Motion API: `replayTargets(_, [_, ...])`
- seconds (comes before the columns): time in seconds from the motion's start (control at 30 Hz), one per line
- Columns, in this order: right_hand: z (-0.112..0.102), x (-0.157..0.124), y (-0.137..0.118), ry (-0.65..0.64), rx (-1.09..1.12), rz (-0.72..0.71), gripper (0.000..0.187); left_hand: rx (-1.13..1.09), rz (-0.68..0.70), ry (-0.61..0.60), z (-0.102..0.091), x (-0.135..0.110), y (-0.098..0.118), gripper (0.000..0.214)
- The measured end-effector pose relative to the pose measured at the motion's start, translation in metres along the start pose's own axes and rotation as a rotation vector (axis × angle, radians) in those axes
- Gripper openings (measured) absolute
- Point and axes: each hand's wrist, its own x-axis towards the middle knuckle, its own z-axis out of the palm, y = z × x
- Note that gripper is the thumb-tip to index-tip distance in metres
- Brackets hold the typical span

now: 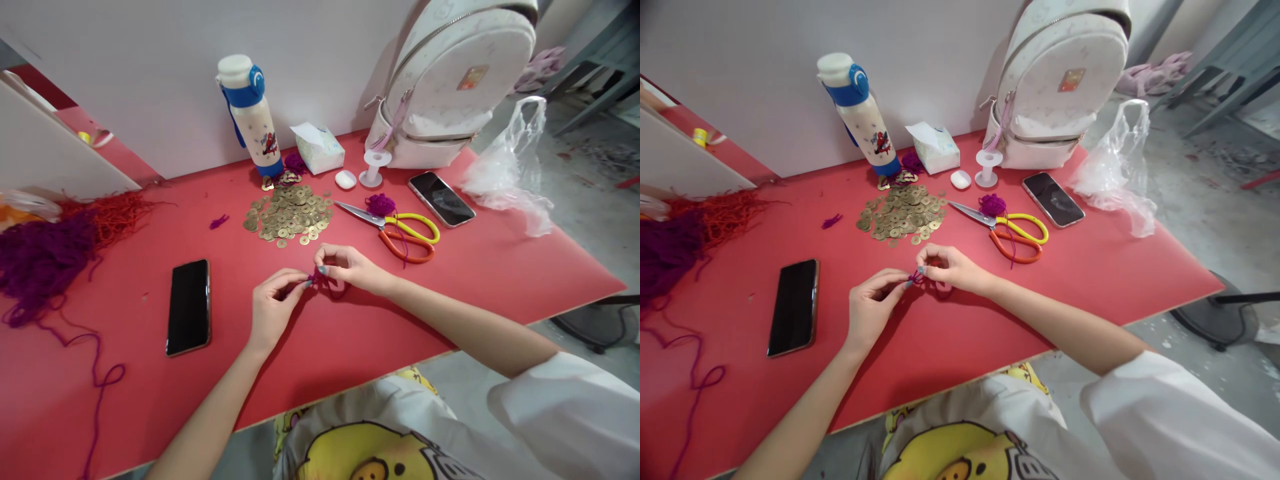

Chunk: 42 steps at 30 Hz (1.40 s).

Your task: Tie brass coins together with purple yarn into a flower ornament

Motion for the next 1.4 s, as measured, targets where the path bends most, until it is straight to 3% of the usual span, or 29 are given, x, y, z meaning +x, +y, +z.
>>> replayTargets(0.2, [-0.007, 0.002, -0.010, 0.007, 0.584, 0.204, 0.019, 0.023, -0.023, 0.029, 0.000, -0.001, -0.002, 0.007])
replayTargets(0.33, [-0.016, 0.006, -0.012, 0.082, 0.759, 0.120, 0.017, -0.001, -0.085, 0.058, 0.000, -0.001, -0.002, 0.006])
replayTargets(0.4, [-0.017, 0.007, -0.009, 0.193, 0.595, -0.003, 0.017, -0.033, -0.120, 0.073, 0.000, -0.001, -0.001, 0.005])
replayTargets(0.5, [-0.013, 0.006, -0.004, 0.357, 0.131, -0.239, 0.038, -0.098, -0.170, 0.111, 0.001, 0.001, -0.001, 0.004])
replayTargets(0.57, [-0.008, 0.002, -0.001, 0.407, -0.206, -0.391, 0.039, -0.133, -0.193, 0.137, 0.001, 0.001, -0.003, 0.004])
replayTargets(0.67, [-0.001, -0.004, 0.003, 0.346, -0.624, -0.493, 0.011, -0.160, -0.208, 0.164, 0.000, 0.001, -0.007, 0.004])
replayTargets(0.73, [0.004, -0.006, 0.008, 0.278, -0.770, -0.474, 0.009, -0.164, -0.209, 0.162, 0.000, 0.001, -0.007, 0.004])
replayTargets(1.03, [0.017, -0.006, 0.018, 0.076, -0.823, -0.392, 0.009, -0.160, -0.095, 0.059, 0.002, -0.002, -0.001, 0.007])
replayTargets(1.4, [0.018, -0.007, 0.014, 0.064, -0.915, -0.359, 0.010, -0.205, 0.071, -0.035, 0.001, -0.004, 0.004, 0.005])
